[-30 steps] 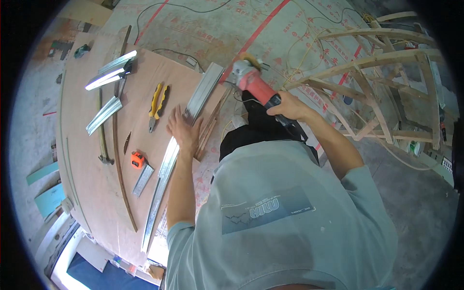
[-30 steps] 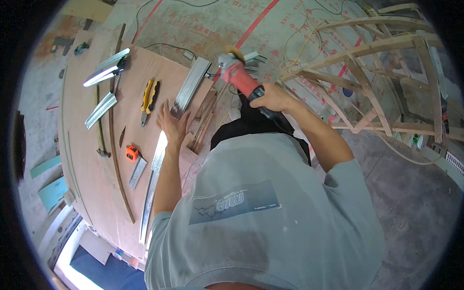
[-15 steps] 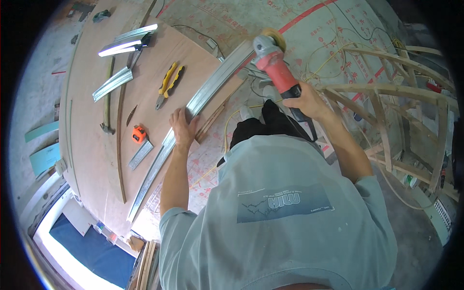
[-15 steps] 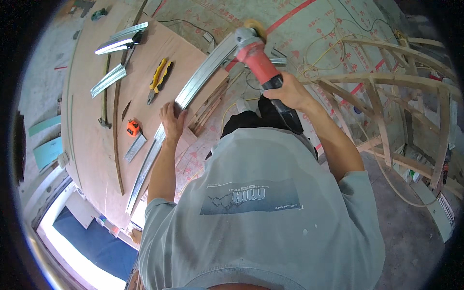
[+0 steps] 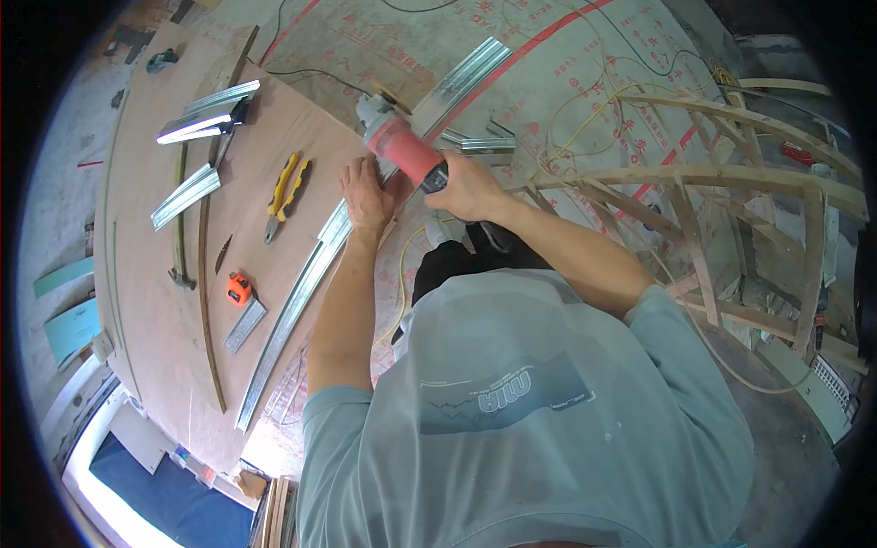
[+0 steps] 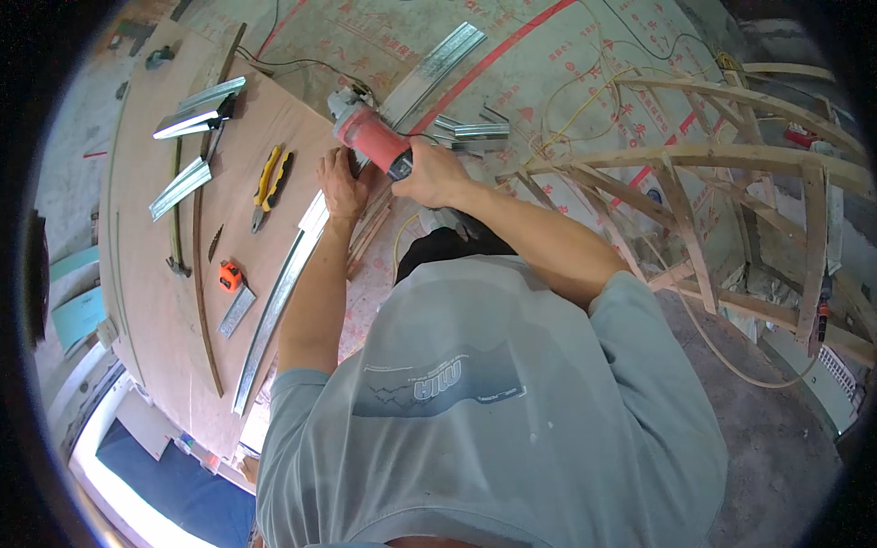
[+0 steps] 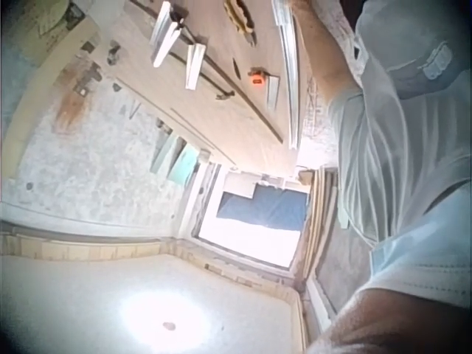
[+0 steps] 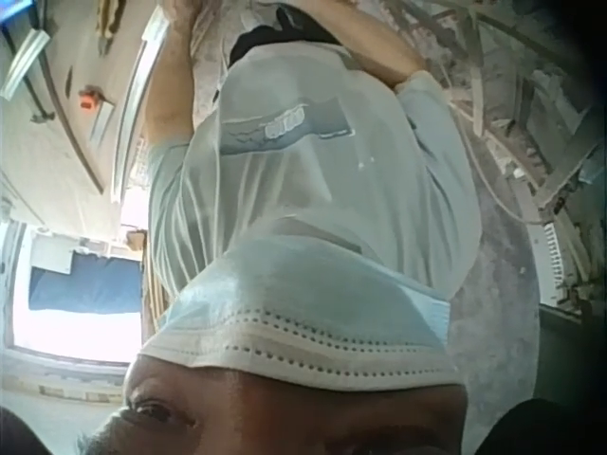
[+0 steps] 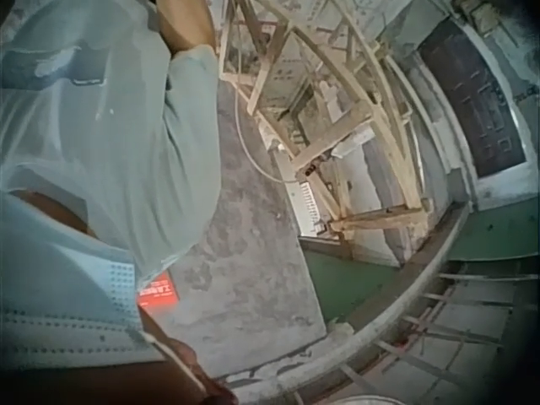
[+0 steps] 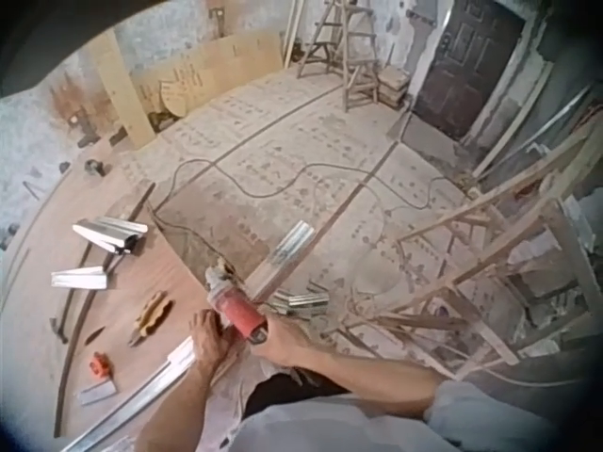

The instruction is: Cutting metal studs to size using a hand-held angle grinder at a workbench.

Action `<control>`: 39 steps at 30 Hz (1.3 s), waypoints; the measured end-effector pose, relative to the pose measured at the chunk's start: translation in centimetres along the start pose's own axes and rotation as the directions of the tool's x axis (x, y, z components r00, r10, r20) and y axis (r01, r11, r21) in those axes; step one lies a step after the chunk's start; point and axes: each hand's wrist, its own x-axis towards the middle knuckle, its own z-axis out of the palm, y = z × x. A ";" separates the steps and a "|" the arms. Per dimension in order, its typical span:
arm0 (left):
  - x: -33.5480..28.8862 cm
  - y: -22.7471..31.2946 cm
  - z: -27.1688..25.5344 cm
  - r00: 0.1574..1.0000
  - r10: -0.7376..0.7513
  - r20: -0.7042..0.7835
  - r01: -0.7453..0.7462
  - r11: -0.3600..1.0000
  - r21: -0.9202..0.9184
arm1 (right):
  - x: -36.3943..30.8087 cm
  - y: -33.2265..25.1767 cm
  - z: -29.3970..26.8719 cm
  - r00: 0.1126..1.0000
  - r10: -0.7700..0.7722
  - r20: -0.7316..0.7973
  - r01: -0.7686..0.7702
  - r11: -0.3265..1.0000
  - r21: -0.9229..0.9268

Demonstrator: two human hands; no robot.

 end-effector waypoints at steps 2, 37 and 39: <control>0.0 -0.2 0.0 1.000 -0.022 0.014 0.022 1.000 -0.022 | 0.1 -0.4 0.0 0.999 0.027 0.023 -0.026 0.999 -0.046; -0.1 -0.7 0.2 0.998 0.001 -0.056 -0.006 0.997 -0.075 | 0.6 1.0 0.9 0.997 -0.022 0.074 0.025 0.999 -0.046; -0.1 -0.3 0.0 0.999 -0.030 -0.028 0.028 0.996 -0.087 | 0.3 1.2 1.0 0.998 -0.048 0.027 0.048 0.999 -0.020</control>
